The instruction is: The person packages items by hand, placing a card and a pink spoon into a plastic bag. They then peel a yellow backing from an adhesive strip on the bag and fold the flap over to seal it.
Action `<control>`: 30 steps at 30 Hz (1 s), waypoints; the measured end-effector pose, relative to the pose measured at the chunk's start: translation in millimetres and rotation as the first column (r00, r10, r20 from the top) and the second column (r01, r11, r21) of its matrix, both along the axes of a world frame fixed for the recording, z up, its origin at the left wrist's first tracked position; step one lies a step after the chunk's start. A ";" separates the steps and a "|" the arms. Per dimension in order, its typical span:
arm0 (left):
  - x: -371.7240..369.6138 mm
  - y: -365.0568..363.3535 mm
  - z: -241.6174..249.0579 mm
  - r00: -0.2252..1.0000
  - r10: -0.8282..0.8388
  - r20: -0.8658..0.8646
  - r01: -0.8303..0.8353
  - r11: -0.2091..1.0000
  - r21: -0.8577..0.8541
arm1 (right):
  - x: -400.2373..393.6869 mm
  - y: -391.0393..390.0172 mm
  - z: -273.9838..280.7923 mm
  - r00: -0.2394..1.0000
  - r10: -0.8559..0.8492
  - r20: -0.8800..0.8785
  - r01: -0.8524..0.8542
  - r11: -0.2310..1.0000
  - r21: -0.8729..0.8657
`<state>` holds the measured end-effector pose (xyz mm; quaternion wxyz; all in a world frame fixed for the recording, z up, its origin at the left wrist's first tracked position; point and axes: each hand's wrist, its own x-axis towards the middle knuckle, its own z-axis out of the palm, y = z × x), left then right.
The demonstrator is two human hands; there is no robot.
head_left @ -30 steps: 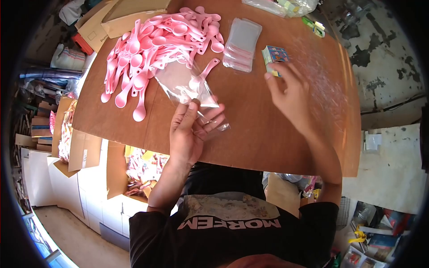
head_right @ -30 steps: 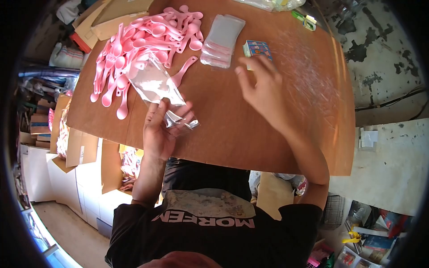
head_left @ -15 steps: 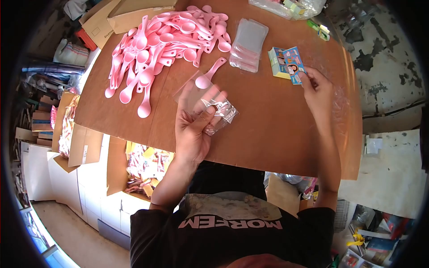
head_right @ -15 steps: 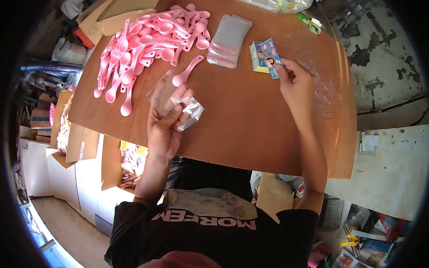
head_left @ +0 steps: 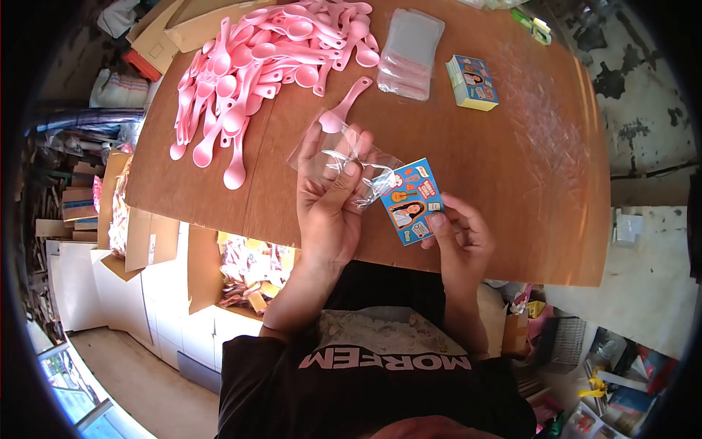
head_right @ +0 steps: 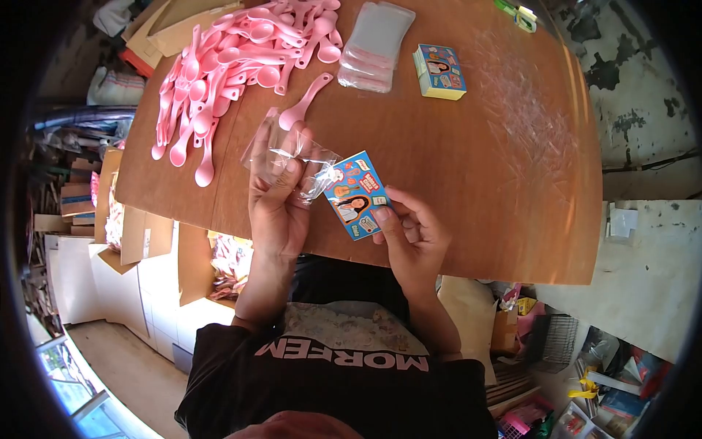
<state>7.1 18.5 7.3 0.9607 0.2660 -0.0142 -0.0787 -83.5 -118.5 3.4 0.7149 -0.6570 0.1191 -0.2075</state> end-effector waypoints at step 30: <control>-19.2 -19.9 -8.5 0.988 -0.135 0.067 0.129 0.987 0.092 | 13.5 1.3 -6.2 0.992 0.107 0.067 -0.107 0.994 0.004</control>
